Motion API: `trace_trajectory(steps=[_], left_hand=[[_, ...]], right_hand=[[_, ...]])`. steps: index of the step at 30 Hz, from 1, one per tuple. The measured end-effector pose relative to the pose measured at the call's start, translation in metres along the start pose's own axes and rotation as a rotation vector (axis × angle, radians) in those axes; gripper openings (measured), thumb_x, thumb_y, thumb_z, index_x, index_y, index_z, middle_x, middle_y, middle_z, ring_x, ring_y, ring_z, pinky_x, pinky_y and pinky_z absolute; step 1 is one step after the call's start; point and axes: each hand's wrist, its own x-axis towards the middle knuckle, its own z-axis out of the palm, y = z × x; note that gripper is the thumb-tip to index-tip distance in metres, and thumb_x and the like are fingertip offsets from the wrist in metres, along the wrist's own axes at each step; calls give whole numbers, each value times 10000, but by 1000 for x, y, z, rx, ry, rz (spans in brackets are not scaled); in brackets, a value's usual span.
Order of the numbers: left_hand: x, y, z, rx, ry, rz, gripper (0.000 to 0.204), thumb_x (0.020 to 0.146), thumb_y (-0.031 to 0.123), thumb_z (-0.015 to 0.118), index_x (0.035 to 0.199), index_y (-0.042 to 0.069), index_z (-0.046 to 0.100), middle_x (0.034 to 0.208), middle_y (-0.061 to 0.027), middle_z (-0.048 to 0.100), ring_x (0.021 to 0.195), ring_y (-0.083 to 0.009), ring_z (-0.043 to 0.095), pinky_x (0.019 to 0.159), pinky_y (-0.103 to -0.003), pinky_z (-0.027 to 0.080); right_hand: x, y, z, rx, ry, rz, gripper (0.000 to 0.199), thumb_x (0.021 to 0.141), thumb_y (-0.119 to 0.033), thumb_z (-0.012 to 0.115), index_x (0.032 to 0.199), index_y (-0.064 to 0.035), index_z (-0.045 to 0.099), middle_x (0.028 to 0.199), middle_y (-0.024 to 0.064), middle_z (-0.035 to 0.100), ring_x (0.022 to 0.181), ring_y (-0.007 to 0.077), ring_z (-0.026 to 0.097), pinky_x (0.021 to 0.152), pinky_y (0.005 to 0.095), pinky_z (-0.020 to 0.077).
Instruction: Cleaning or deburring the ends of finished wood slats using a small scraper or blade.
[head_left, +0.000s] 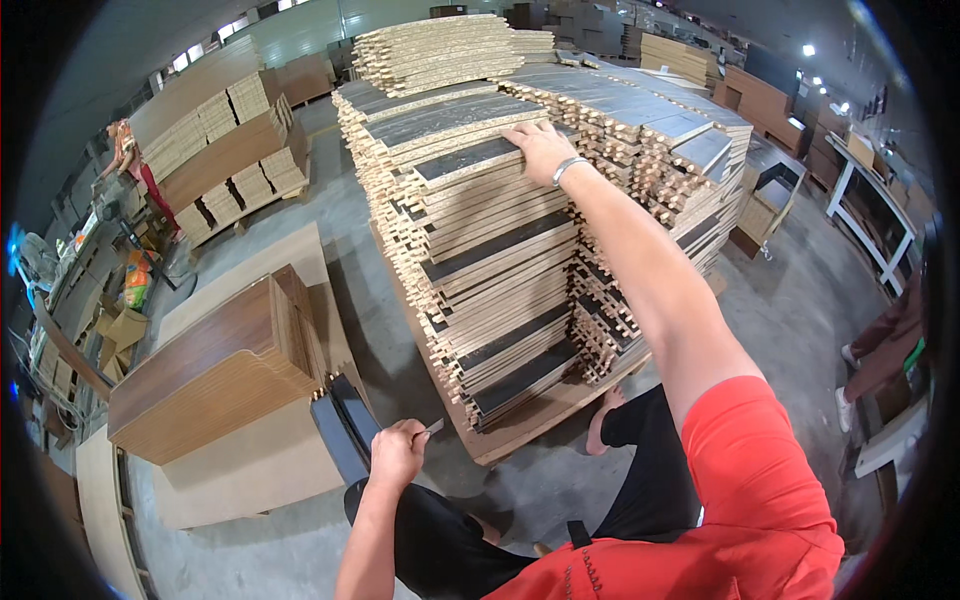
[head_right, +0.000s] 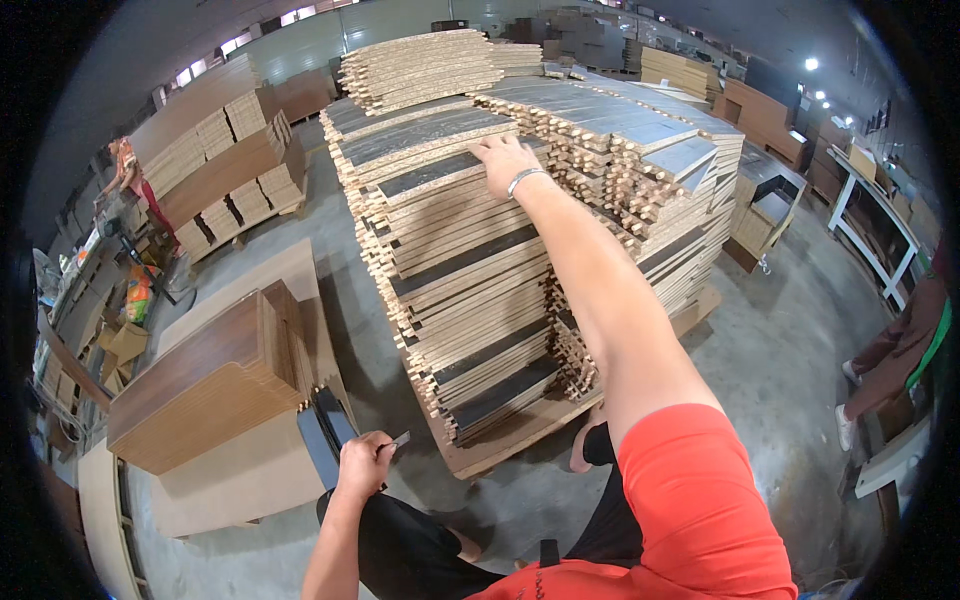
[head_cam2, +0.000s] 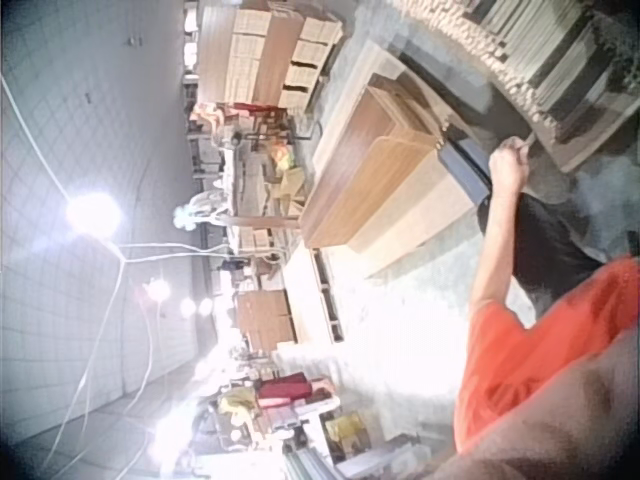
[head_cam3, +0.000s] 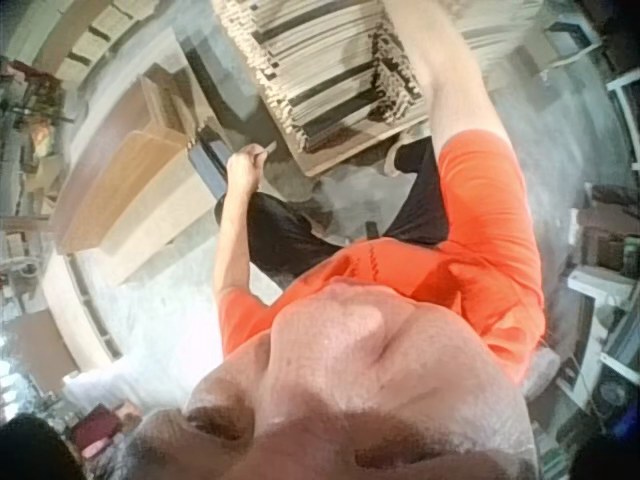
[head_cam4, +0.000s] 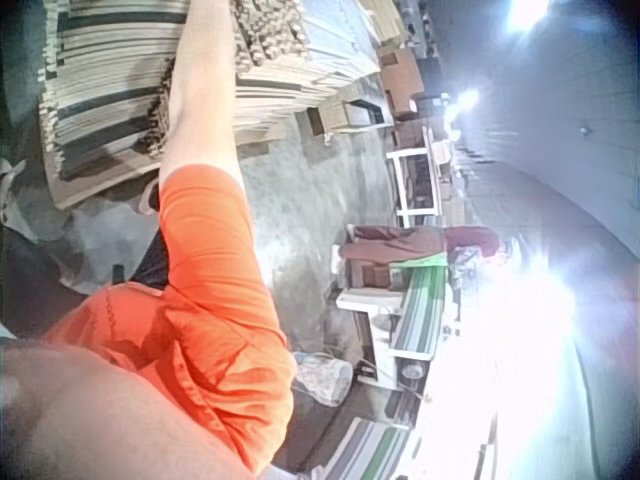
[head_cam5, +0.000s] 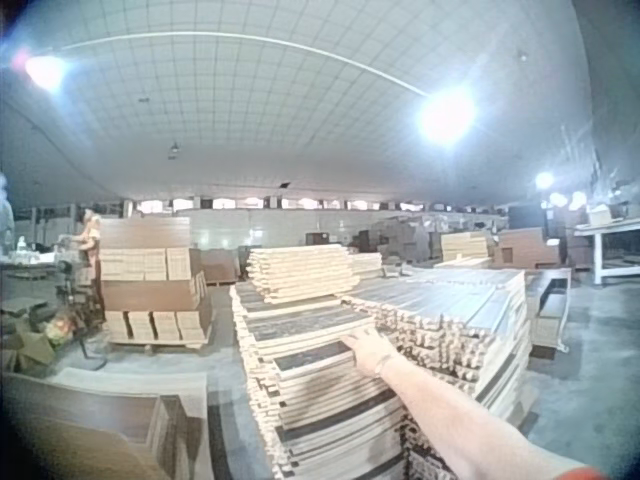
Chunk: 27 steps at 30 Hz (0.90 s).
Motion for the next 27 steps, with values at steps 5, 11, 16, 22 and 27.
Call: trace_trajectory(steps=[5, 11, 16, 22, 27], left_hand=[[2, 4, -4, -15, 19, -13, 82, 748, 62, 702, 797, 23, 649, 790, -161, 656, 740, -366, 634, 669, -420, 496], [5, 1, 1, -10, 23, -13, 74, 741, 54, 699, 792, 23, 654, 775, -166, 651, 729, -364, 632, 664, -419, 494], [6, -3, 3, 0, 50, 2, 72, 737, 51, 695, 794, 22, 662, 749, -170, 649, 707, -364, 633, 656, -414, 497], [9, 3, 1, 30, -12, -68, 72, 757, 79, 686, 815, 44, 661, 814, -161, 669, 773, -368, 643, 707, -435, 510], [5, 0, 2, 56, -10, -80, 74, 760, 86, 688, 820, 49, 668, 810, -162, 670, 774, -365, 647, 709, -431, 514]], right_hand=[[-6, 19, -8, -78, 12, 80, 676, 744, -48, 632, 1381, -209, 470, 1358, 73, 459, 1287, 289, 399, 1058, 465, 373], [-5, 33, -4, 37, 13, -1, 580, 795, -51, 573, 1350, -198, 490, 1410, 99, 426, 1315, 310, 380, 1041, 476, 388], [-12, 15, -16, -99, -31, 27, 536, 851, -95, 531, 1366, -232, 473, 1450, 162, 368, 1332, 347, 355, 1037, 488, 378], [-4, 25, -3, -65, -20, -17, 559, 822, -87, 607, 1353, -170, 455, 1383, 82, 466, 1322, 325, 380, 1028, 485, 385], [-14, 8, -15, -153, 4, -14, 553, 800, -133, 664, 1323, -177, 493, 1330, 82, 492, 1275, 308, 413, 1013, 467, 384]])
